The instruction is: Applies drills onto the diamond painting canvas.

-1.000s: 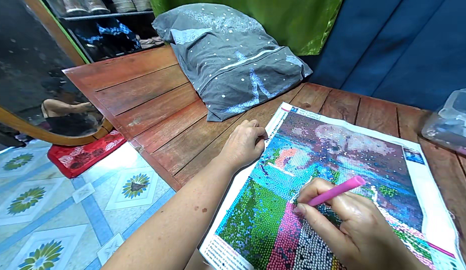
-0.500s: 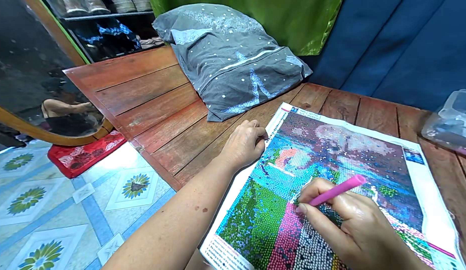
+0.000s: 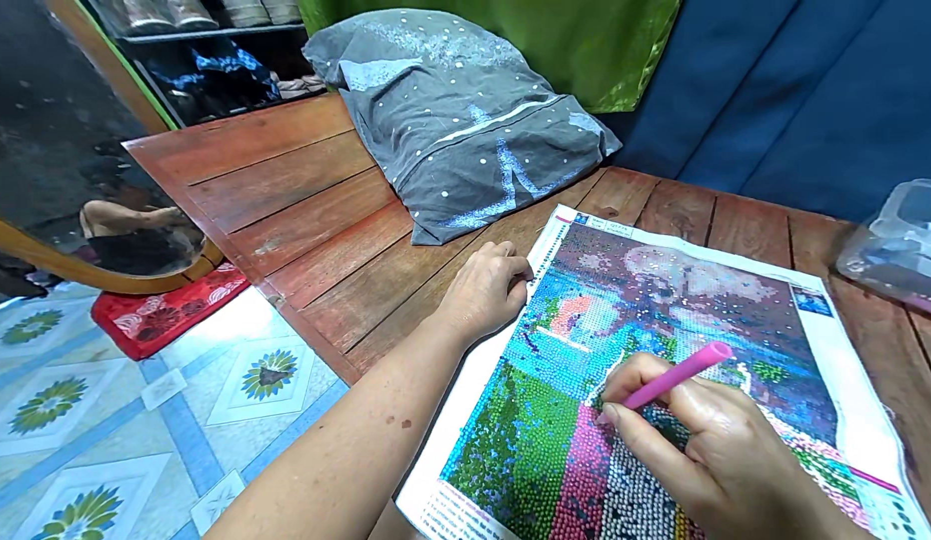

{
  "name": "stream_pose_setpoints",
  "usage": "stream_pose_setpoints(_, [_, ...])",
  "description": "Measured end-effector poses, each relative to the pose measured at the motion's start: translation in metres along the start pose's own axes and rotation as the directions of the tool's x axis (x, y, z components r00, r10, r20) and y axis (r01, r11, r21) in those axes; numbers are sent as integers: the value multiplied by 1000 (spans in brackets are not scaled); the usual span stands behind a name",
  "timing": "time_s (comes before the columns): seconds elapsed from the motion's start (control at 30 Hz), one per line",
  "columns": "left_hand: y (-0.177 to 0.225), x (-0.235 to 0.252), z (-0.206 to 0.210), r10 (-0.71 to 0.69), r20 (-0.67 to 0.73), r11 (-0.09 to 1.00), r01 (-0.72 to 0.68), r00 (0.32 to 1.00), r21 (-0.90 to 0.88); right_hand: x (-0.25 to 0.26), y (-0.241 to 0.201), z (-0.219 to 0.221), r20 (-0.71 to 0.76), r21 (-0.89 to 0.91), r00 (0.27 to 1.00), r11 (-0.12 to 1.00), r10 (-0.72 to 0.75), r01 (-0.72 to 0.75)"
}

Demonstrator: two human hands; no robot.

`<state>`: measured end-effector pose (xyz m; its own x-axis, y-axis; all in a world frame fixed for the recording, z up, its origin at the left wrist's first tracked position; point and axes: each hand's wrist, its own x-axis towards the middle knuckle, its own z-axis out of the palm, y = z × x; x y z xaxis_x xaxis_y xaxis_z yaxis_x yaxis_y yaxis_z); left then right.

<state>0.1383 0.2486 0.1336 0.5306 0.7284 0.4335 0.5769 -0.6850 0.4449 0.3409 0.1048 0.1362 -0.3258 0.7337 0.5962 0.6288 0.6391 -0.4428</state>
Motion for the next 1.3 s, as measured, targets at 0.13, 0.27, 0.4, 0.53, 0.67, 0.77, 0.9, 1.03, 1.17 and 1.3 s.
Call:
stream_pose_setpoints(0.13, [1, -2, -1, -9, -3, 1000, 9, 1000, -13, -2, 1, 0, -4, 56, 996, 995, 87, -86])
stream_pose_setpoints(0.27, [1, -4, -2, -38, -29, 997, 36, 999, -69, 0, 1, -6, -23, 243, 959, 932, 282, -269])
stream_pose_setpoints(0.4, [-2, -6, -5, -125, -96, 956, 94, 988, -279, 2, -10, -20, -66, 361, 936, 882, 347, -301])
stream_pose_setpoints(0.53, [-7, -27, -34, -151, -172, 943, 90, 973, -320, -10, -27, -37, -33, 411, 926, 849, 377, -332])
stream_pose_setpoints(0.67, [-23, -96, -79, -177, -476, 978, 101, 862, -181, -26, -34, -58, 22, 443, 908, 810, 417, -383])
stream_pose_setpoints(0.77, [-46, -175, -90, -444, -667, 896, 270, 598, -353, -29, -34, -63, 9, 470, 910, 801, 416, -371])
stream_pose_setpoints(0.9, [-55, -256, -46, -658, -581, 750, 485, 479, -449, -25, -36, -60, 22, 448, 916, 815, 400, -367])
stream_pose_setpoints(1.03, [-19, -267, 21, -603, -227, 791, 538, 765, -290, -28, -39, -57, 67, 427, 921, 823, 383, -374])
stream_pose_setpoints(1.17, [-10, -240, 50, -537, -55, 823, 509, 842, -251, -32, -41, -57, 50, 416, 919, 828, 392, -376])
stream_pose_setpoints(1.3, [-9, -212, 51, -602, 471, 727, 686, 645, -11, -35, -38, -58, 49, 402, 920, 836, 389, -374])
